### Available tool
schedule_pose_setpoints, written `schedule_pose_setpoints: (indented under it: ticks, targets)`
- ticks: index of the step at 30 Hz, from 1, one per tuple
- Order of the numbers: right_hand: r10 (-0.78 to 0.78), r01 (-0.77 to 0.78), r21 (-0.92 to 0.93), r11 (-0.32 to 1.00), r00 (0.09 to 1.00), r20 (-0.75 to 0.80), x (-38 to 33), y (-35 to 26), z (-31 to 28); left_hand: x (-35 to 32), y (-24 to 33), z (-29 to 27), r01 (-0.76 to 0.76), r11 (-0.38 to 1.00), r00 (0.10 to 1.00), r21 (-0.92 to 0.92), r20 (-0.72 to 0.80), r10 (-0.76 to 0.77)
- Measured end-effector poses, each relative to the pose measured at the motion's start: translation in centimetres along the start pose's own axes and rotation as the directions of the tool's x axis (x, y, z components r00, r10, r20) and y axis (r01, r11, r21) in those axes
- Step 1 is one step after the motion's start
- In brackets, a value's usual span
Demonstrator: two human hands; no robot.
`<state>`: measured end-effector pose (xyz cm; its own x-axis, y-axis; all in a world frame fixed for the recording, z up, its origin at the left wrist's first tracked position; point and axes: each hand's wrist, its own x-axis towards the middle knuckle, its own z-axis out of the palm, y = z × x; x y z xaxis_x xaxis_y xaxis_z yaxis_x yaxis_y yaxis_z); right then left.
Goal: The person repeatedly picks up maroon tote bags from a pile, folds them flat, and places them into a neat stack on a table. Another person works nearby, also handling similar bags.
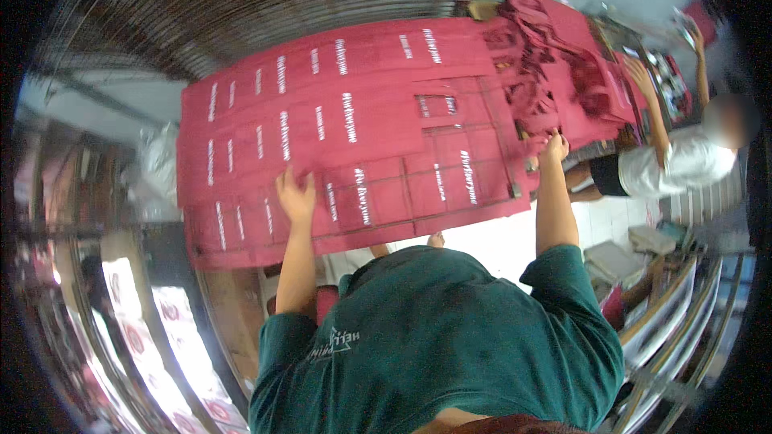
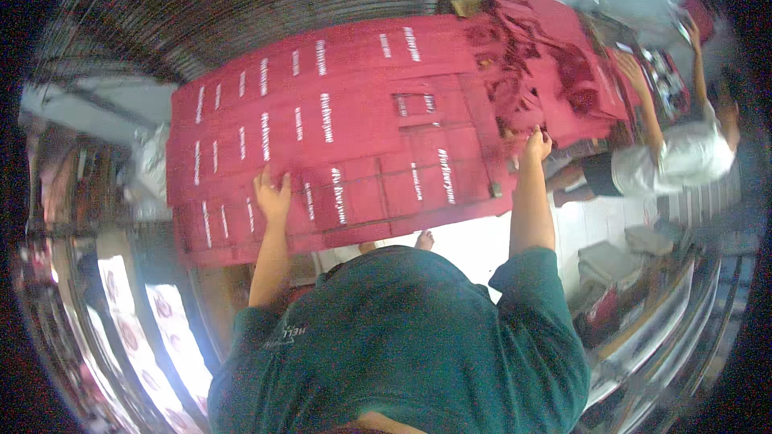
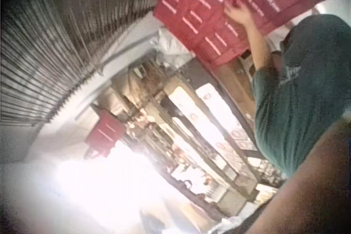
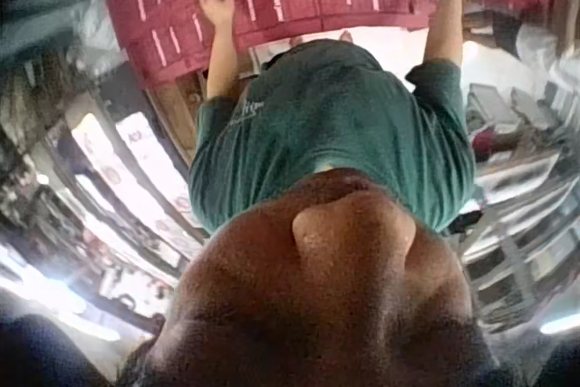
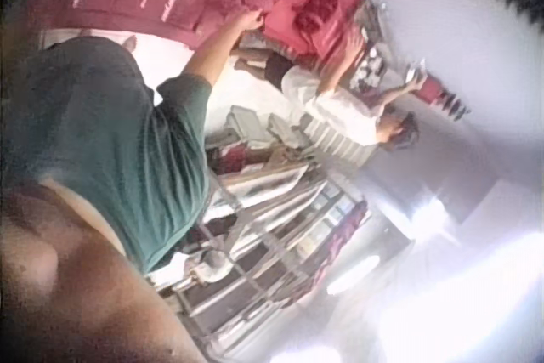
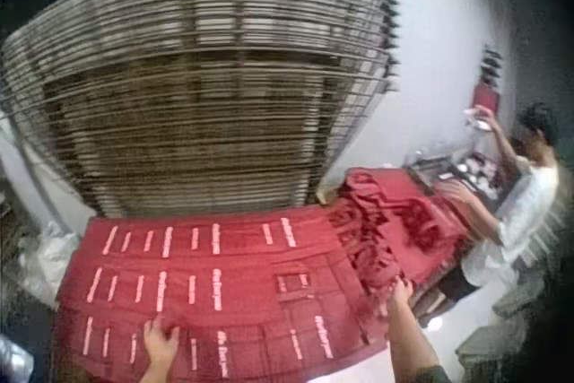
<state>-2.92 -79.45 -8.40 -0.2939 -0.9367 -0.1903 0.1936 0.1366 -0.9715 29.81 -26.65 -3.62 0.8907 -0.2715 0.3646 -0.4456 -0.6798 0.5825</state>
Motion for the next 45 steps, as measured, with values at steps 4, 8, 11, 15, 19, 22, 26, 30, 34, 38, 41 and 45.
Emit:
schedule_pose_setpoints:
  ticks: [4, 8, 11, 15, 19, 22, 26, 30, 34, 38, 41, 45]
  targets:
    - [0.007, -0.03, -0.107, 0.994, 0.977, -0.214, 6.6, 0.3, -5.3, -3.6, 0.9, -0.4, -0.044, 0.999, 0.999, -0.022, 0.004, 0.044]
    - [0.247, -0.237, 0.113, 0.965, 0.965, -0.087, 6.8, -1.8, -6.2, -7.3, 3.1, -1.3, 0.055, 0.997, 0.994, -0.054, 0.098, -0.05]
    - [-0.352, 0.271, -0.557, 0.785, 0.935, -0.042, 7.9, -3.1, -5.8, -9.8, 4.2, -1.2, 0.039, 0.998, 0.988, -0.047, 0.151, -0.032]
    - [-0.414, 0.373, -0.91, 0.183, 0.869, 0.273, 5.5, -7.9, -4.0, -11.9, 6.1, -2.0, -0.006, 0.999, 0.996, -0.039, 0.091, 0.01]
    - [-0.456, 0.459, -0.881, 0.114, 0.812, 0.364, 9.3, -8.8, -3.8, -13.3, 8.0, -3.1, 0.126, 0.982, 0.987, -0.143, 0.119, -0.109]
    - [-0.822, 0.788, -0.616, 0.016, 0.362, 0.441, 10.4, -12.8, -1.0, -14.1, 8.2, -3.1, 0.178, 0.961, 0.975, -0.211, 0.173, -0.142]
    - [-0.839, 0.963, -0.268, -0.028, 0.123, 0.53, 4.0, -23.5, 2.3, -13.6, 15.3, -1.3, 0.285, 0.904, 0.894, -0.32, 0.429, -0.13]
    - [-0.743, 0.987, 0.128, 0.094, -0.016, 0.669, -1.6, -31.0, 3.1, -13.9, 20.8, 3.5, 0.421, 0.79, 0.675, -0.446, 0.736, 0.055]
    - [-0.606, 0.891, 0.34, 0.302, -0.097, 0.79, -5.9, -37.1, 1.4, -12.5, 27.6, 7.0, 0.889, 0.339, 0.245, -0.308, 0.945, 0.217]
    - [-0.734, 0.445, 0.73, 0.519, -0.204, 0.647, -6.1, -40.1, 2.2, -10.3, 32.7, 10.1, 0.986, -0.164, 0.091, 0.019, 0.765, 0.637]
    - [-0.751, 0.226, 0.746, 0.626, -0.082, 0.655, -8.7, -40.1, 2.8, -9.4, 34.6, 12.4, 0.91, -0.354, 0.22, 0.215, 0.475, 0.852]
    - [-0.75, 0.096, 0.745, 0.66, 0.031, 0.661, -7.7, -40.9, 1.4, -9.3, 41.8, 6.5, 0.968, -0.159, 0.247, -0.192, 0.647, 0.721]
